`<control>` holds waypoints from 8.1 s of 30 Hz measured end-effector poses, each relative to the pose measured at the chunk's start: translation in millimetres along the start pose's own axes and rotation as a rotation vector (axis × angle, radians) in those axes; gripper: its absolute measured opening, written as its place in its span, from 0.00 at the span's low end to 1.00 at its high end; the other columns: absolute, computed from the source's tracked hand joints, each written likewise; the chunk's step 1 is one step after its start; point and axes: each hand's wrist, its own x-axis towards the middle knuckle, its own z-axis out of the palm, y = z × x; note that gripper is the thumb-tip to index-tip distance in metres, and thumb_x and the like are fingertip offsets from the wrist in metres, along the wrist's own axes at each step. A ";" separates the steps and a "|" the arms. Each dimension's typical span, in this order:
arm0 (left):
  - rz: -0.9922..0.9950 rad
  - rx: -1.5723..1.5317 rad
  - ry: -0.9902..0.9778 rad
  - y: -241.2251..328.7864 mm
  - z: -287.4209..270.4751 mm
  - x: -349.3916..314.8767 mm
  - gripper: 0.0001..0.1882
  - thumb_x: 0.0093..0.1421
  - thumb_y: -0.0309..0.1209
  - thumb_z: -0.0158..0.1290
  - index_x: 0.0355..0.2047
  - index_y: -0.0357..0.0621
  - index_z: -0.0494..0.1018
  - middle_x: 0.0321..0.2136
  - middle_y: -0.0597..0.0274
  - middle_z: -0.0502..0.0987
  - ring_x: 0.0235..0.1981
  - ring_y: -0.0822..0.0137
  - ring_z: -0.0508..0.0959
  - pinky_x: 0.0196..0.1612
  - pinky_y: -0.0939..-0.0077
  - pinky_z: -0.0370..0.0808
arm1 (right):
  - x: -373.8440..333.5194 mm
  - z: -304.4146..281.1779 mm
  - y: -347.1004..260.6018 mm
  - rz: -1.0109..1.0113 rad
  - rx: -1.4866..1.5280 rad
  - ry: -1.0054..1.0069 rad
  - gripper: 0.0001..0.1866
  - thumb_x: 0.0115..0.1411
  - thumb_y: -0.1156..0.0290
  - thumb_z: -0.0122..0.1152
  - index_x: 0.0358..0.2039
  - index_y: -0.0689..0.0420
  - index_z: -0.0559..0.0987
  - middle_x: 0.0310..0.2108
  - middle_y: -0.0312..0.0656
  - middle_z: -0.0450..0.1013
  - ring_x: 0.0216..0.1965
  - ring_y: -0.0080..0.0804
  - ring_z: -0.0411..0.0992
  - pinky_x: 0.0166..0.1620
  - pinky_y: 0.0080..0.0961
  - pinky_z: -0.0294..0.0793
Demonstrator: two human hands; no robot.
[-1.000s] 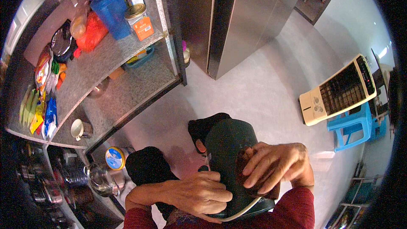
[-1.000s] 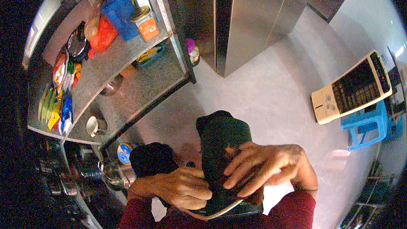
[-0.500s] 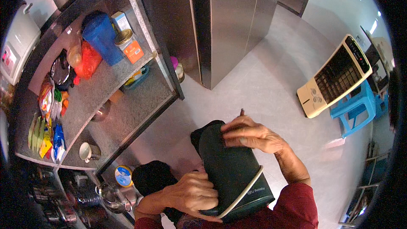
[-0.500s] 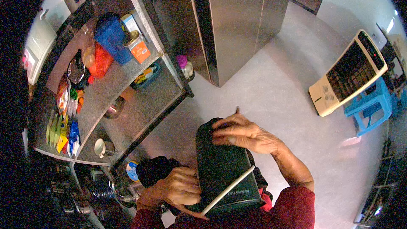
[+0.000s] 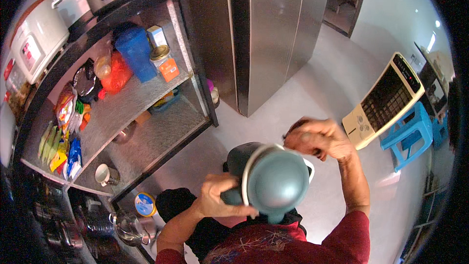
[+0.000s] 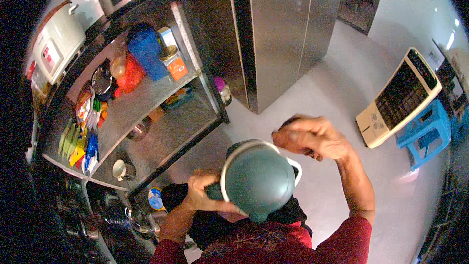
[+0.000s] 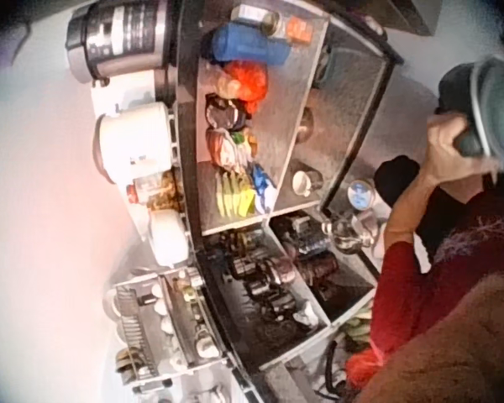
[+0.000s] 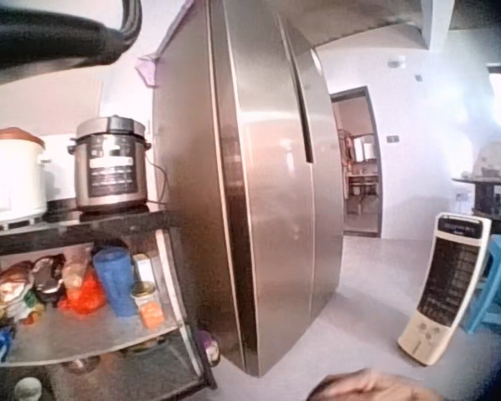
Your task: The person sits on the kitchen floor and wipes various items with a brown cloth. They clean a blue plastic container, a glass jar with a gold lid, a green electric kettle, a metal pot, a white plastic funnel, and a metal strainer. The person wipes the exterior and interior of each item before placing them back on the counter or shelf.
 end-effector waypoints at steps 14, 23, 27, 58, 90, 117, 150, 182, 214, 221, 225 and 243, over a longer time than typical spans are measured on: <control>-0.245 -0.282 0.307 16.1 28.4 16.6 0.11 0.48 0.30 0.64 0.26 0.36 0.74 0.20 0.67 0.76 0.22 0.79 0.73 0.24 0.82 0.71 | 7.9 82.4 -80.5 -0.830 -1.156 0.089 0.19 0.41 0.67 0.60 0.37 0.59 0.77 0.37 0.43 0.68 0.42 0.40 0.66 0.46 0.40 0.67; -0.515 -0.542 0.437 -3.3 12.2 21.0 0.27 0.64 0.49 0.40 0.19 0.38 0.70 0.17 0.68 0.70 0.18 0.77 0.66 0.23 0.82 0.63 | -14.3 95.2 -66.1 -0.940 -1.139 0.703 0.21 0.38 0.72 0.65 0.37 0.59 0.78 0.41 0.44 0.69 0.39 0.40 0.68 0.38 0.31 0.67; -0.527 -0.865 0.486 -4.9 22.0 19.1 0.30 0.65 0.54 0.28 0.39 0.39 0.67 0.34 0.61 0.71 0.37 0.70 0.70 0.44 0.74 0.65 | 7.7 145.2 -38.2 -0.888 -1.242 0.685 0.23 0.44 0.64 0.53 0.42 0.56 0.77 0.47 0.48 0.67 0.44 0.37 0.66 0.43 0.34 0.64; -0.517 -0.925 0.457 12.2 27.1 52.7 0.17 0.65 0.36 0.41 0.40 0.32 0.69 0.35 0.58 0.73 0.35 0.67 0.73 0.43 0.69 0.71 | 14.9 132.0 118.3 -0.939 -0.683 0.697 0.16 0.38 0.78 0.66 0.33 0.55 0.80 0.41 0.43 0.66 0.40 0.38 0.66 0.43 0.32 0.65; -0.459 -0.757 0.515 7.8 40.5 30.2 0.18 0.66 0.38 0.37 0.38 0.32 0.66 0.29 0.57 0.69 0.32 0.66 0.68 0.40 0.71 0.67 | 34.9 137.9 96.7 -0.783 -0.613 0.737 0.21 0.56 0.71 0.48 0.52 0.60 0.70 0.54 0.55 0.59 0.53 0.52 0.60 0.57 0.43 0.57; -0.489 -0.787 0.926 38.4 -25.0 -25.8 0.18 0.64 0.49 0.40 0.31 0.47 0.65 0.18 0.71 0.63 0.22 0.71 0.62 0.36 0.68 0.65 | 69.6 213.6 156.3 0.029 1.477 0.239 0.17 0.64 0.72 0.42 0.52 0.59 0.65 0.44 0.40 0.68 0.47 0.30 0.67 0.49 0.29 0.68; -1.410 -0.630 0.856 -293.5 -94.6 -121.1 0.15 0.48 0.43 0.60 0.35 0.54 0.73 0.38 0.73 0.76 0.38 0.67 0.71 0.50 0.25 0.49 | 166.0 152.2 148.8 -0.222 -0.201 -0.669 0.10 0.60 0.68 0.46 0.32 0.63 0.67 0.32 0.54 0.65 0.37 0.52 0.66 0.39 0.41 0.65; -0.987 -0.425 1.056 -486.7 -153.2 -12.8 0.11 0.42 0.36 0.59 0.28 0.54 0.73 0.25 0.74 0.75 0.30 0.75 0.73 0.24 0.66 0.68 | 162.1 199.6 138.3 -0.311 -0.227 -0.531 0.11 0.52 0.73 0.48 0.37 0.56 0.73 0.47 0.57 0.63 0.49 0.55 0.62 0.50 0.60 0.56; -1.005 0.631 0.348 -470.1 -206.6 -99.6 0.23 0.47 0.36 0.56 0.43 0.38 0.68 0.41 0.49 0.72 0.48 0.50 0.67 0.50 0.60 0.65 | 170.4 196.2 143.7 -0.451 -0.529 -0.346 0.13 0.52 0.73 0.50 0.39 0.60 0.70 0.40 0.56 0.63 0.41 0.55 0.68 0.41 0.41 0.73; -1.314 0.709 0.485 -357.7 -247.4 -271.4 0.22 0.48 0.39 0.57 0.40 0.41 0.69 0.40 0.51 0.73 0.47 0.48 0.68 0.49 0.59 0.68 | 170.3 229.8 110.1 -0.356 -0.632 -0.521 0.15 0.50 0.77 0.49 0.40 0.61 0.70 0.43 0.56 0.63 0.44 0.57 0.66 0.45 0.45 0.69; -1.479 0.963 0.708 -289.6 -254.9 -352.9 0.22 0.46 0.38 0.57 0.41 0.42 0.70 0.38 0.46 0.72 0.44 0.46 0.69 0.48 0.59 0.69 | 174.2 254.6 89.6 -0.238 -0.733 -0.652 0.18 0.47 0.79 0.53 0.41 0.61 0.70 0.46 0.57 0.62 0.48 0.57 0.64 0.48 0.44 0.69; -1.006 -0.426 1.892 -322.1 -332.3 -495.0 0.24 0.56 0.34 0.47 0.52 0.51 0.55 0.37 0.57 0.72 0.32 0.59 0.76 0.24 0.58 0.74 | 214.8 303.7 109.4 -0.164 -0.976 -0.874 0.38 0.32 0.73 0.68 0.50 0.51 0.68 0.51 0.47 0.62 0.55 0.56 0.56 0.53 0.45 0.65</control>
